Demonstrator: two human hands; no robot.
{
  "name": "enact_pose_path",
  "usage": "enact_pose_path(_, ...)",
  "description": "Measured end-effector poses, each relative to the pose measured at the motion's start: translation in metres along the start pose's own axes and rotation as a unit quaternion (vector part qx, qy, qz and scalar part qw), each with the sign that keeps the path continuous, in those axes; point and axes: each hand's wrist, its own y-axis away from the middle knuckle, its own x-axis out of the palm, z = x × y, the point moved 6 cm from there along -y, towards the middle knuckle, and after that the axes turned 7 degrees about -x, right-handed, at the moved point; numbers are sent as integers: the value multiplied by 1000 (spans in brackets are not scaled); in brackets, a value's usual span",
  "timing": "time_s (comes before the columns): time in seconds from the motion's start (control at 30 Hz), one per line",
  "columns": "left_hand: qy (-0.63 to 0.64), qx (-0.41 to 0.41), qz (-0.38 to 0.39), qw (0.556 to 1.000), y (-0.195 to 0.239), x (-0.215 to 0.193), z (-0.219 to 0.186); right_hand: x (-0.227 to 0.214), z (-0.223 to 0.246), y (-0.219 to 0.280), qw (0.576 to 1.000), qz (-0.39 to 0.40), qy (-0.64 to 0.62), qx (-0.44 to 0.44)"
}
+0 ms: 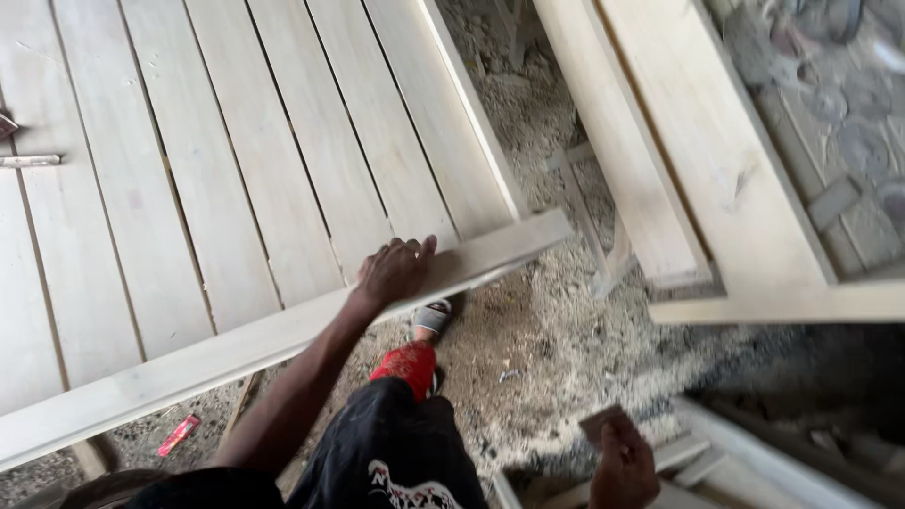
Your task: The person sands the edges and surfaces of a wooden slatted structure using a sanding block. They work on the frame and individual slats, moving along the length of the furniture piece to smooth the wood.
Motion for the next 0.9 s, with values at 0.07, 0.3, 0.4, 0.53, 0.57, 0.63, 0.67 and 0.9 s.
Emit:
enact_pose_path(0.07, -29, -4, -29, 999, -48, -15, -6, -1, -38, -21, 987, 77, -132, 39)
enact_pose_path(0.3, -113, -50, -310, 943, -200, -51, 7, 19, -101, -155, 987, 161, 19, 17)
enact_pose_path(0.4, -108, -61, -387, 914, -215, -76, -2, 37, -104, -240, 962, 263, -24, 72)
enact_pose_path(0.53, -109, -115, -426, 891, -235, -99, -17, 79, -67, -307, 977, 210, -32, 11)
enact_pose_path(0.57, -106, -118, -448, 880, -239, -103, -18, 88, -51, -310, 981, 193, -33, 0)
enact_pose_path(0.63, -84, -128, -483, 862, -249, -111, -20, 120, -14, -322, 980, 188, -49, -37)
enact_pose_path(0.67, -74, -133, -503, 851, -252, -115, -20, 137, 6, -331, 980, 183, -57, -60)
enact_pose_path(0.9, -5, -159, -501, 851, -257, -97, -14, 300, 96, -364, 883, 446, 32, -145)
